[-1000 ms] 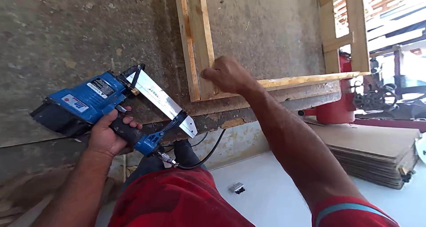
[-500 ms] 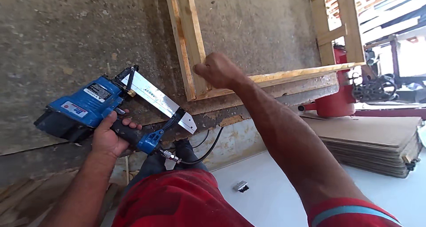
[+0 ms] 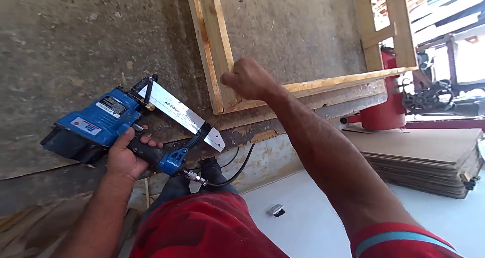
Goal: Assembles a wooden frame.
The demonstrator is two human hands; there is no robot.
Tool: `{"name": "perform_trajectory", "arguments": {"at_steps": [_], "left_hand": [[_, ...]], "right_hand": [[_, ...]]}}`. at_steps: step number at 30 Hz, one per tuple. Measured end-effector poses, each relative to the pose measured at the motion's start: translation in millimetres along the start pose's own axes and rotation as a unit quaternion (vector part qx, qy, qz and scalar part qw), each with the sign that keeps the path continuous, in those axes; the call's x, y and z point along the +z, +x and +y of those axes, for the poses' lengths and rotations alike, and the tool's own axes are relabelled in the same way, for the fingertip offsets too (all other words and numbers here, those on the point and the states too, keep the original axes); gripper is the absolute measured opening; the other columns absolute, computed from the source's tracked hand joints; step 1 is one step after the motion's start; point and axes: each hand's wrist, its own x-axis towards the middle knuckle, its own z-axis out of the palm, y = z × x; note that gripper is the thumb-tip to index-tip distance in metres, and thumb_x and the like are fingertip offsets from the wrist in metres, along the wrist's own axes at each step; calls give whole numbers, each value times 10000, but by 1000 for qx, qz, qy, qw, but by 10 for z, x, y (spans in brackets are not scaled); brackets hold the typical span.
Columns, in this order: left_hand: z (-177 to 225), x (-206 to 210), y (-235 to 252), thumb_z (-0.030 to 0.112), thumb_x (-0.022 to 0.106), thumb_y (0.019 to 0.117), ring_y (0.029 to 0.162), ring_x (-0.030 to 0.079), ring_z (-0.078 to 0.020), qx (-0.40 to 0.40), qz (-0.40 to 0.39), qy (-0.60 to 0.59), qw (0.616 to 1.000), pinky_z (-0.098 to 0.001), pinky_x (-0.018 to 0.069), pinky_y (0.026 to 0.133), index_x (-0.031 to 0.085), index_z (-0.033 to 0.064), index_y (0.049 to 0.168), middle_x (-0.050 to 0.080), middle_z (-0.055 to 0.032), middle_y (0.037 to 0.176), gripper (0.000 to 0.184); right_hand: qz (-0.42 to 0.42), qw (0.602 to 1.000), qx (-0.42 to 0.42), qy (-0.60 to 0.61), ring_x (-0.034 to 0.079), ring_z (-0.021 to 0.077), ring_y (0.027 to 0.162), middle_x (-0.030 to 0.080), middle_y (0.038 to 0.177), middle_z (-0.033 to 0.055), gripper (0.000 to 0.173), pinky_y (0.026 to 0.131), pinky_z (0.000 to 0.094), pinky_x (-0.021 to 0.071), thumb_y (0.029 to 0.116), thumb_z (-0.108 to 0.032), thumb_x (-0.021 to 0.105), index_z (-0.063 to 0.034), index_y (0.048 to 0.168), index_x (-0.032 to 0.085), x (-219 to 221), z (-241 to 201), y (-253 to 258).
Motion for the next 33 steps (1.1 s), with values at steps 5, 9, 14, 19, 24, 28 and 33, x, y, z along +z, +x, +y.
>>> {"name": "perform_trajectory", "arguments": {"at_steps": [5,9,14,19,24,28,33], "left_hand": [[0,-12,1,406,325,1096,670,684,-154,-3,-9,-13,1000,-424,639,747,604,166,1163,612,36,727,374],[-24,-117,-7,545,496,1013,778,717,-208,7,-76,-59,995,-475,630,821,620,134,1229,669,-14,820,480],[-11,-76,-4,448,394,1068,761,722,-189,10,-62,-23,998,-463,635,823,624,141,1230,666,11,787,417],[47,21,30,305,353,1063,580,640,-103,5,-62,-16,998,-370,635,693,650,164,1174,565,74,637,347],[78,-42,46,274,343,1051,572,647,-109,4,-73,-17,997,-364,640,677,652,148,1148,573,65,627,348],[84,-52,49,292,280,1069,568,651,-108,-2,-71,-10,997,-371,642,675,645,150,1123,577,64,615,396],[98,-58,70,303,280,1073,560,647,-118,-6,-68,-9,998,-390,641,682,641,146,1099,562,62,600,395]], "right_hand": [[0,1000,-1,-5,531,191,538,504,578,40,523,512,430,419,1021,-394,504,-138,567,458,2,-5,3],[1,1000,0,-8,536,196,545,508,584,41,523,518,431,422,1018,-401,503,-136,569,458,4,-9,0],[1,1000,9,-6,529,191,536,504,581,40,525,510,421,419,1026,-399,499,-140,571,456,-6,-21,-10],[8,1000,5,-7,545,199,551,521,591,47,518,519,436,427,1022,-397,497,-132,577,477,9,-11,2],[4,1000,6,7,571,202,579,552,621,48,508,531,444,448,1026,-403,492,-128,600,511,-3,-14,-7],[9,1000,-25,3,564,204,599,545,641,49,515,551,448,451,1043,-396,481,-121,609,518,14,19,-6],[9,999,-25,-20,567,211,614,540,657,52,518,551,448,446,1057,-412,448,-123,634,524,1,1,-22]]}}
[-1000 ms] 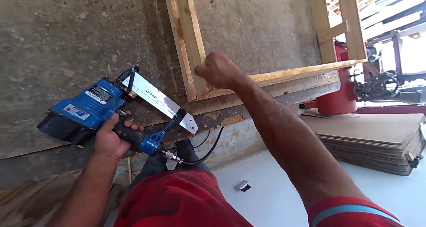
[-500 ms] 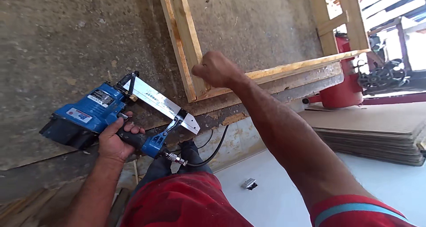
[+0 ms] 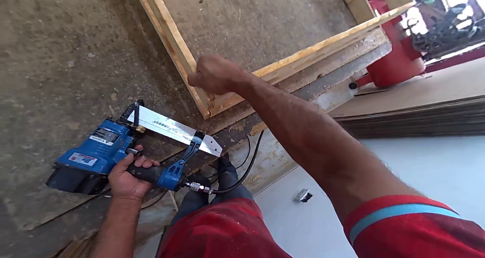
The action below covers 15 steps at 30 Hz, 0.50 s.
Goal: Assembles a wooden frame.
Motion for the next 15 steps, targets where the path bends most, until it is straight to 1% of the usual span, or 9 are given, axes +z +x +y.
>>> {"name": "perform_trajectory", "arguments": {"at_steps": [3,6,8,10,12,15], "left_hand": [[-1,22,-15,290,294,1065,550,638,-122,2,6,-1,1000,-382,635,664,625,138,1103,551,59,602,366],[-1,14,-31,255,341,1044,540,639,-127,9,-1,-9,1000,-392,639,648,630,117,1125,549,51,596,330],[20,21,-76,245,384,1025,555,652,-138,8,-32,-27,999,-401,643,661,634,109,1152,563,39,606,312],[73,91,-181,242,460,993,571,662,-147,8,-68,-45,997,-403,644,675,645,101,1154,582,28,620,283],[177,218,-319,234,549,963,583,661,-160,9,-110,-53,992,-413,640,692,654,87,1169,587,15,629,274],[383,426,-545,245,645,932,601,669,-176,-10,-162,-39,986,-438,641,712,661,78,1190,601,-2,647,308]], "right_hand": [[-1,1000,2,-1,566,215,616,540,664,57,524,554,446,449,1061,-415,448,-116,638,529,-2,-12,-12],[4,1000,3,9,573,225,610,551,663,71,521,546,457,456,1047,-413,469,-107,631,529,5,-17,-9],[7,1000,7,14,576,223,611,555,662,69,513,546,458,457,1037,-417,485,-110,628,528,10,-9,3],[7,1000,6,17,571,220,603,551,653,67,513,544,455,455,1036,-414,489,-111,622,522,16,-1,7],[5,1000,9,21,569,222,601,549,652,69,509,544,455,455,1033,-407,489,-110,621,520,19,-4,0],[8,999,18,34,570,220,588,555,641,70,505,534,457,457,1021,-409,501,-105,620,528,30,-4,-2]]}}
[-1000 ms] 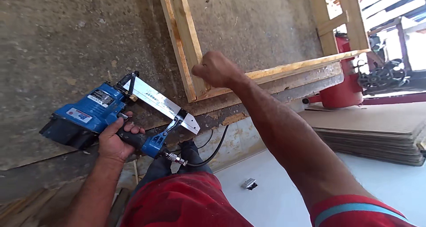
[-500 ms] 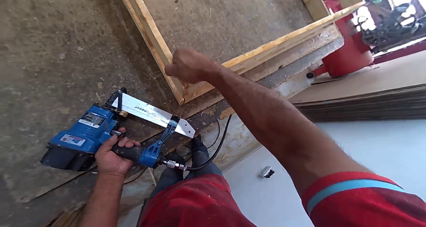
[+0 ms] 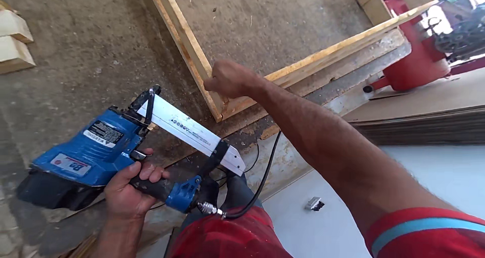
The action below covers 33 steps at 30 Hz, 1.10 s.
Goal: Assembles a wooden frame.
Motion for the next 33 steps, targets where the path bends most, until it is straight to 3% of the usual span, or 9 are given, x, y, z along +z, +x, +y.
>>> {"name": "perform_trajectory", "arguments": {"at_steps": [8,12,25,33], "left_hand": [[71,360,-276,215,662,945,641,694,-216,-107,-80,9,991,-485,636,752,661,56,1246,627,-46,676,341],[48,404,-225,194,641,949,632,689,-213,-146,-71,15,987,-487,638,748,658,47,1241,603,-42,654,326],[39,449,-187,192,634,957,673,696,-210,-220,-97,-16,970,-495,627,807,664,49,1238,622,-45,682,317],[35,464,-177,206,643,948,659,686,-205,-235,-62,-21,970,-486,630,795,672,45,1222,607,-45,671,319]], "right_hand": [[-6,1000,5,-3,563,225,593,544,635,71,523,541,461,442,1031,-414,480,-104,612,513,-17,-10,4],[-7,999,35,3,570,228,601,553,646,76,512,538,468,440,1000,-443,511,-103,618,521,-30,-24,12],[-1,999,39,-2,561,226,584,545,633,78,529,530,454,431,1013,-447,504,-106,608,510,-9,-21,18],[1,999,49,0,568,226,598,555,644,78,513,532,460,432,1004,-444,510,-111,613,519,-3,-36,-1]]}}
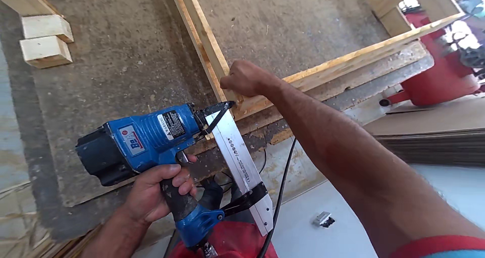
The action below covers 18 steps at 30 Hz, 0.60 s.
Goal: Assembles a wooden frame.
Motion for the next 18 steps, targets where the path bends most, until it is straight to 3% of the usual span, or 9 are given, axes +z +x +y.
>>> {"name": "perform_trajectory", "arguments": {"at_steps": [18], "left_hand": [[60,28,12,199,639,941,663,683,-202,-14,6,1,1000,-483,629,792,671,38,1213,597,-45,671,317]], "right_hand": [[10,1000,-7,-13,582,240,624,567,664,85,521,544,477,440,1001,-456,499,-107,616,527,9,8,10]]}}
